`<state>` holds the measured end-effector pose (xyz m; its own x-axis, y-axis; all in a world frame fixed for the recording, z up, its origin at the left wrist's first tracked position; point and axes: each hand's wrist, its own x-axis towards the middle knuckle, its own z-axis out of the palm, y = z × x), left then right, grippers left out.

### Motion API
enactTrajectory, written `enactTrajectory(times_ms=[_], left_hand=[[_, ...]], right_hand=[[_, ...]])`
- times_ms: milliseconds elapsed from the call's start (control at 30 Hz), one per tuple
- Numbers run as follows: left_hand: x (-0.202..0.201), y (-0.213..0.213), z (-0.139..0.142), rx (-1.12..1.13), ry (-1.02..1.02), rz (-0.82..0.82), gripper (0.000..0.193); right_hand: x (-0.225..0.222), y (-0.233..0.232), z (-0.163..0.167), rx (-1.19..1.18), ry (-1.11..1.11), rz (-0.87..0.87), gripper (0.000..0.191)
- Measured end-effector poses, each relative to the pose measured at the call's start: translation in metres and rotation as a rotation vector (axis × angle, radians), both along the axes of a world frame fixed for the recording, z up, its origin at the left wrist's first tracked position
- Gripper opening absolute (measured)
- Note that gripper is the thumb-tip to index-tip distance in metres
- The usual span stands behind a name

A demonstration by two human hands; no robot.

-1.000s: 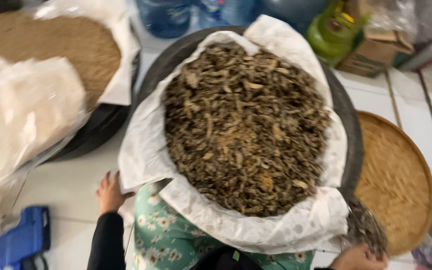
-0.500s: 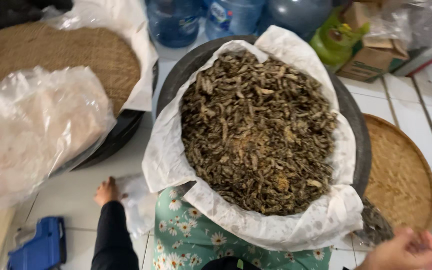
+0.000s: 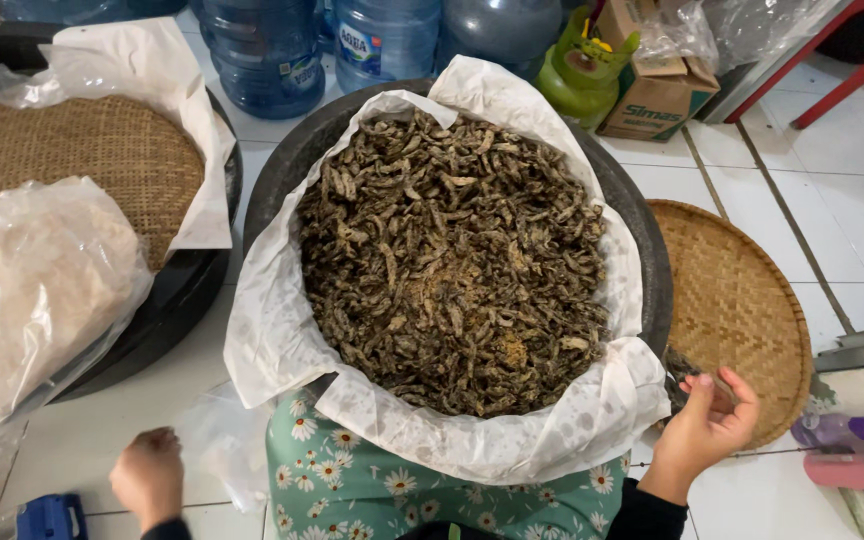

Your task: The person packs dried seahorses into small clear plastic bags. They hold a bag in one hand, pick dried seahorses one at a time from a large basin, place them into the bag, then set the filled bag on a woven tray beside the basin and start a new bag.

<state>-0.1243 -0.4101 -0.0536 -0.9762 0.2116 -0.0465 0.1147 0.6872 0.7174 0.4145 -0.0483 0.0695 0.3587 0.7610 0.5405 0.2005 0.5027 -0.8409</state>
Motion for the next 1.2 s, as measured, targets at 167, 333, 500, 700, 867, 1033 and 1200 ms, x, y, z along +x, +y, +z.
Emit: enactTrajectory(times_ms=[167,333,500,700,867,1033,1200], left_hand=[[0.034,-0.02,0.052,0.27,0.112,0.098,0.042],[0.074,0.046,0.148,0.984,0.308,0.106,0.023],[0.14,0.166,0.234,1.55,-0.103,-0.312,0.004],[0.168,0.29,0.285,1.763,-0.389,-0.568,0.014],[0.181,0.379,0.232,1.824,-0.6,-0.533,0.024],[0.178,0.412,0.156,1.413,-0.386,-0.45,0.025],[0.186,0.413,0.107,0.85,0.145,-0.683,0.027]], right_hand=[[-0.013,-0.003,0.029,0.062,0.013,0.033,0.012],[-0.063,-0.029,0.068,0.178,-0.076,0.179,0.011],[-0.13,-0.056,0.117,0.503,-0.54,0.438,0.017],[-0.185,-0.039,0.17,0.699,-0.633,0.598,0.029],[-0.222,-0.01,0.156,0.532,-0.697,0.703,0.039],[-0.236,0.021,0.088,0.245,-0.667,0.798,0.052],[-0.248,0.061,0.021,-0.032,-0.556,0.847,0.061]])
